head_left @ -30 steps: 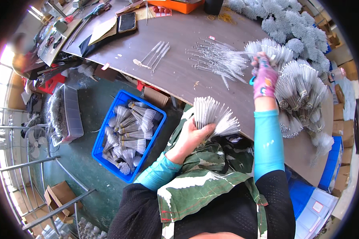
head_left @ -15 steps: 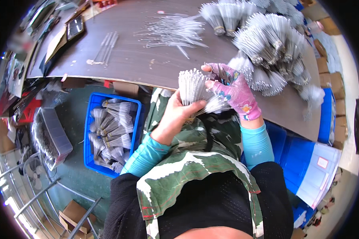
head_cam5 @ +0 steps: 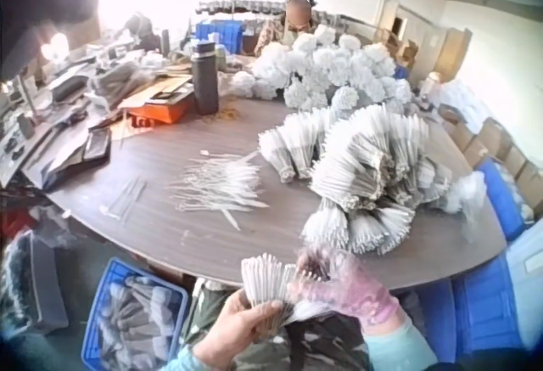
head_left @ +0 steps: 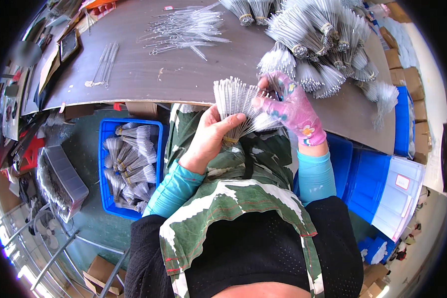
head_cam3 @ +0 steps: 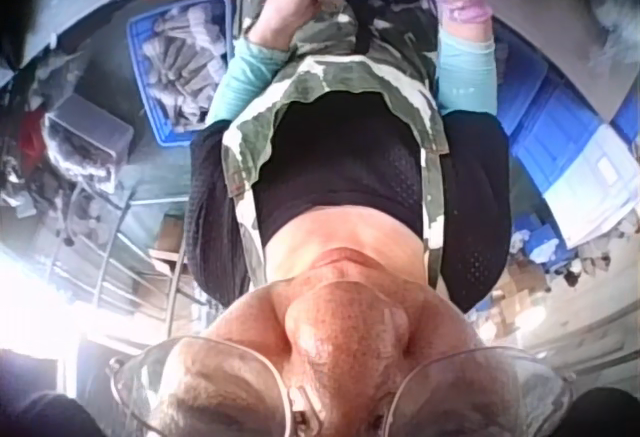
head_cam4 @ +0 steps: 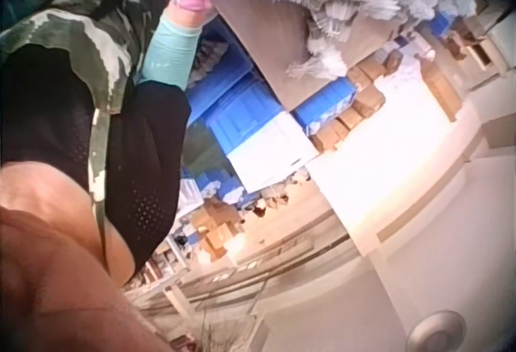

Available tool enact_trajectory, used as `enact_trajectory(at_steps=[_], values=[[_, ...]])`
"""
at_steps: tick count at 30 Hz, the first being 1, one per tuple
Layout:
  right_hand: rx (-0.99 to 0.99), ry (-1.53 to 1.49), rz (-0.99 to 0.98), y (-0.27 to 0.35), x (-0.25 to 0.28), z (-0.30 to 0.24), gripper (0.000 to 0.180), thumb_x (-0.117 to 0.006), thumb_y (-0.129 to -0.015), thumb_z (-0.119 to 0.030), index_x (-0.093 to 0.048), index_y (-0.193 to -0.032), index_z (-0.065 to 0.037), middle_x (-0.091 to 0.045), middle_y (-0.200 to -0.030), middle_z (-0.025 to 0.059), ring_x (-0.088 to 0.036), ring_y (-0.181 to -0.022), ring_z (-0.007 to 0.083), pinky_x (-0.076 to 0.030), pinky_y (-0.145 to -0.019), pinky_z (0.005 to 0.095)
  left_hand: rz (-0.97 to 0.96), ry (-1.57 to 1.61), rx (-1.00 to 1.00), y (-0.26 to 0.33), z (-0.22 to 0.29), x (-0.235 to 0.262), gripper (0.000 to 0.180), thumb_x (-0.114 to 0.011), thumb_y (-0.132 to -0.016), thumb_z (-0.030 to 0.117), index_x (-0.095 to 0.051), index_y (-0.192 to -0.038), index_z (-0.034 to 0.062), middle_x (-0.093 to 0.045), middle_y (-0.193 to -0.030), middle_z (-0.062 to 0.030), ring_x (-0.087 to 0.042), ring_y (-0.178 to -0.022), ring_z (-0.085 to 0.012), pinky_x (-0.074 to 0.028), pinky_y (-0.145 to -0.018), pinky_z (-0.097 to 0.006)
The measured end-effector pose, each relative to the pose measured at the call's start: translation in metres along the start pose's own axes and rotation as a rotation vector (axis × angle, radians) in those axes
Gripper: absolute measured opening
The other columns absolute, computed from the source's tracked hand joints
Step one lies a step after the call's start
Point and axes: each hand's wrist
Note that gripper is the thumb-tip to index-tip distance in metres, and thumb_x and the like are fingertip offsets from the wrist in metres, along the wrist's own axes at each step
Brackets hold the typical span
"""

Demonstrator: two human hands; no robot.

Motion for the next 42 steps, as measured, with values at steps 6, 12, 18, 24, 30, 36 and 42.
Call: enact_trajectory(at_steps=[6, 12, 18, 24, 30, 36, 42], values=[[0.024, 0.007, 0.024, 0.006, 0.002, 0.007, 0.026, -0.063, -0.077, 0.004, -0.056, -0.101, -0.002, -0.056, -0.087, -0.0016, -0.051, -0.079, 0.0069, -0.044, -0.075, 0.0217, 0.060, -0.044, -0.015, 0.001, -0.007, -0.001, 0.031, -0.065, -0.080, 0.003, -0.055, -0.109, 0.0003, -0.063, -0.099, -0.0055, -0.060, -0.085, -0.0111, -0.048, -0.078, -0.025], [0.036, -0.040, 0.038, 0.008, 0.006, 0.015, 0.020, -0.063, -0.078, 0.002, -0.058, -0.097, -0.001, -0.058, -0.088, -0.0003, -0.053, -0.082, 0.0077, -0.045, -0.077, 0.0217, 0.017, -0.057, 0.009, 0.001, -0.009, -0.001, 0.035, -0.065, -0.079, 0.002, -0.054, -0.112, 0.0001, -0.063, -0.101, -0.0059, -0.059, -0.090, -0.0122, -0.047, -0.083, -0.026], [-0.085, -0.096, 0.040, 0.009, 0.001, 0.003, 0.016, -0.063, -0.078, 0.003, -0.061, -0.094, 0.000, -0.061, -0.089, 0.0013, -0.056, -0.084, 0.0085, -0.047, -0.076, 0.0230, 0.023, -0.115, -0.026, 0.003, -0.008, -0.002, 0.039, -0.067, -0.077, 0.001, -0.052, -0.114, -0.0005, -0.061, -0.104, -0.0065, -0.058, -0.094, -0.0129, -0.045, -0.087, -0.027], [-0.020, -0.080, -0.074, 0.009, 0.009, 0.013, 0.016, -0.062, -0.079, 0.002, -0.061, -0.095, 0.001, -0.061, -0.090, 0.0010, -0.056, -0.085, 0.0079, -0.046, -0.079, 0.0229, 0.014, -0.078, -0.013, 0.008, -0.007, -0.004, 0.040, -0.066, -0.077, -0.001, -0.052, -0.115, -0.0008, -0.061, -0.105, -0.0066, -0.058, -0.095, -0.0132, -0.044, -0.088, -0.028], [-0.066, -0.086, -0.083, 0.021, 0.009, 0.013, 0.017, -0.063, -0.077, 0.001, -0.060, -0.093, 0.000, -0.061, -0.087, 0.0003, -0.055, -0.082, 0.0074, -0.045, -0.076, 0.0217, -0.036, -0.077, 0.053, 0.013, -0.012, -0.003, 0.039, -0.062, -0.080, 0.000, -0.050, -0.117, -0.0008, -0.060, -0.108, -0.0066, -0.056, -0.099, -0.0131, -0.044, -0.088, -0.027], [-0.110, 0.022, 0.001, 0.029, 0.001, 0.012, 0.006, -0.062, -0.078, 0.000, -0.060, -0.083, -0.002, -0.057, -0.078, -0.0020, -0.052, -0.073, 0.0050, -0.042, -0.066, 0.0196, -0.066, -0.270, 0.021, 0.013, -0.015, 0.000, 0.044, -0.062, -0.082, 0.003, -0.044, -0.122, -0.0014, -0.058, -0.111, -0.0065, -0.054, -0.101, -0.0127, -0.042, -0.090, -0.027], [-0.094, -0.204, 0.010, 0.031, 0.013, 0.022, 0.016, -0.057, -0.083, -0.010, -0.060, -0.096, -0.003, -0.059, -0.088, 0.0007, -0.054, -0.077, 0.0071, -0.041, -0.065, 0.0172, -0.091, -0.235, 0.075, 0.016, -0.013, 0.001, 0.045, -0.061, -0.082, 0.002, -0.043, -0.123, -0.0012, -0.057, -0.113, -0.0074, -0.054, -0.102, -0.0134, -0.042, -0.091, -0.028]])
Point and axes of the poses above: each hand's wrist, its own y-axis away from the middle knuckle, its own x-axis out of the back of the hand, z = x × y
